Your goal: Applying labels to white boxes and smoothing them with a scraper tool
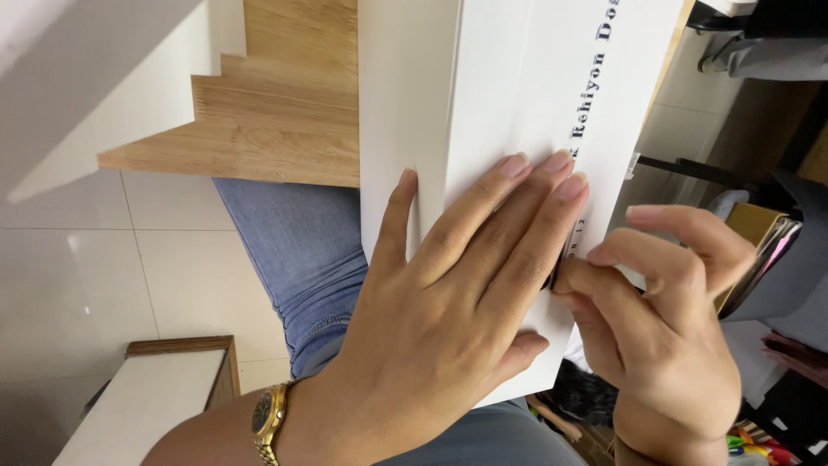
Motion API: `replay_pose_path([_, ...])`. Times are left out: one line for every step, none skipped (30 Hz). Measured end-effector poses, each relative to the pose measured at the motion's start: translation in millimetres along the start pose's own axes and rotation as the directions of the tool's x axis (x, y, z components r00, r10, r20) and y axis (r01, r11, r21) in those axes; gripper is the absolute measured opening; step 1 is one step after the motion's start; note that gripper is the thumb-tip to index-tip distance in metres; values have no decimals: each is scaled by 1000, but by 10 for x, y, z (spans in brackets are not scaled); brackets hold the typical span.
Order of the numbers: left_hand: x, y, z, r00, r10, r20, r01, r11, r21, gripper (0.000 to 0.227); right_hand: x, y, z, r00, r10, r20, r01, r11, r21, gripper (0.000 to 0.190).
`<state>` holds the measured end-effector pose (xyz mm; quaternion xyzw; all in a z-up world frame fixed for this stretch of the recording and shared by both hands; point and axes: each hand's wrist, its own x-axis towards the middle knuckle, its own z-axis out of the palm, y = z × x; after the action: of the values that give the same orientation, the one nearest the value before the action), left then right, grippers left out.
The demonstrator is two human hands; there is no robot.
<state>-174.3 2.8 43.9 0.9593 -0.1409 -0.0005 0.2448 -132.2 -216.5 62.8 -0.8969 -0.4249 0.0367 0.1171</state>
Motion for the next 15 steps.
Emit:
replay_pose_path([0,-1,1,1000,1,4,-1,1000,0,115,14,17,4,1000,-6,26,6,1000,-3,25])
replay_pose_path([-1,0,6,1000,0,4,0,1000,-1,115,0,20,19,1000,-6,27,6,1000,-4,25])
replay_pose_path([-4,-2,9,1000,4,3,-4,1000,2,117,-14,23,35,999,38,30,-39,998,40,26])
replay_pose_path([-6,-2,9,1000,5,3,-5,1000,7,119,-23,28,49,996,80,35,-83,993,84,27])
replay_pose_path([-3,1,8,1000,3,2,-3,1000,7,119,-21,28,55,996,78,36,-81,993,85,27])
replay_pose_path([-2,3,10,1000,0,-10,0,1000,-1,112,-21,26,64,996,86,25,-89,989,116,28])
replay_pose_path([0,4,13,1000,-3,-22,3,1000,-8,106,-22,26,74,995,96,14,-97,984,148,30])
replay_pose_path([-3,3,12,1000,-4,-22,4,1000,-9,106,-17,27,76,995,95,16,-96,984,147,30])
replay_pose_path([-5,3,11,1000,-4,-20,4,1000,-10,108,-13,30,77,995,95,8,-95,983,158,30])
replay_pose_path([-5,2,11,1000,-4,-19,3,1000,-12,109,-7,33,79,996,94,0,-93,981,168,30])
replay_pose_path([-4,-1,9,1000,-4,-18,4,1000,-13,109,-4,36,83,996,94,2,-93,981,168,30])
replay_pose_path([-4,-2,8,1000,-2,-15,2,1000,-4,109,-2,40,88,995,98,-1,-96,978,185,28])
replay_pose_path([-4,-4,7,1000,0,-11,0,1000,5,108,1,42,92,995,101,-4,-98,974,203,27])
replay_pose_path([-4,-2,8,1000,-1,-12,1,1000,5,108,-2,55,91,995,100,-3,-97,974,203,27])
replay_pose_path([-3,-1,8,1000,-4,-14,4,1000,3,108,-4,67,91,995,99,8,-98,969,228,22])
